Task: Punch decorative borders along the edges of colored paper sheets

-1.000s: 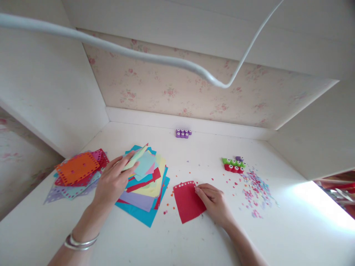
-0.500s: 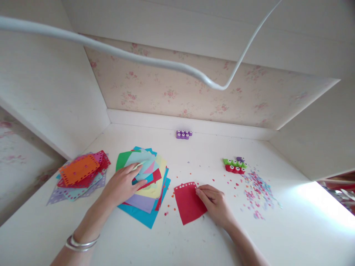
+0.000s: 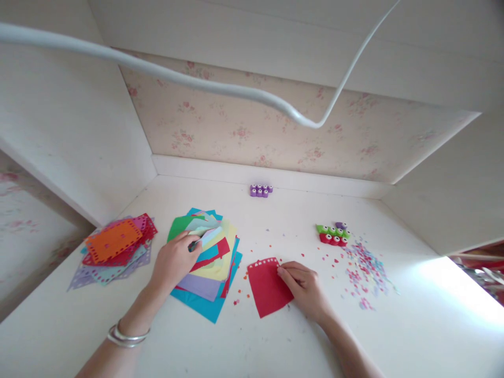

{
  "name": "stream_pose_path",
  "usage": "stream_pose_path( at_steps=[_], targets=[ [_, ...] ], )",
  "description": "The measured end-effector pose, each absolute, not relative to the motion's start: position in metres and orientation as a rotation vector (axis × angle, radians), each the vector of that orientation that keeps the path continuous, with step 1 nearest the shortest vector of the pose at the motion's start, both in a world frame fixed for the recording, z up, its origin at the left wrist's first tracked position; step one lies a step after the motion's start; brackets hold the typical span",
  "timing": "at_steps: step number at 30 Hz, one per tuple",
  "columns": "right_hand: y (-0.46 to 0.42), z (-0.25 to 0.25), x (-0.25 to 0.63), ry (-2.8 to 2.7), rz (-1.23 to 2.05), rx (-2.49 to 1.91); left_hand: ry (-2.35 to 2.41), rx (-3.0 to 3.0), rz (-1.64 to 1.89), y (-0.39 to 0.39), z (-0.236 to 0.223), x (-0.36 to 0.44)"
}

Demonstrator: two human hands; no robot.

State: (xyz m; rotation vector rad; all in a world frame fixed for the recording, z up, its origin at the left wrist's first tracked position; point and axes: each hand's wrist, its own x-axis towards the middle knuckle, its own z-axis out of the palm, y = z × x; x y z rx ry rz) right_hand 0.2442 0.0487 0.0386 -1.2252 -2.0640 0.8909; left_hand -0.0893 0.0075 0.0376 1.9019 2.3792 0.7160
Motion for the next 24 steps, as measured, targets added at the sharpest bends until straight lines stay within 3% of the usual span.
stream_pose_path(
  at_steps=[7,14,19,24],
  targets=[
    [0.049,0.036,0.246,-2.071,0.885,-1.215,2.418,1.588,0.862,0.009,0.042,-0.106],
    [0.049,0.038,0.246,-2.076,0.885,-1.214,2.563,1.548,1.250,0.006,0.047,-0.101],
    [0.049,0.039,0.246,-2.093,0.877,-1.213,2.273,2.056,0.833,0.005,0.033,-0.094],
    [0.050,0.037,0.246,-2.099,0.881,-1.217,2.349,2.107,0.565,0.006,0.032,-0.085]
  ],
)
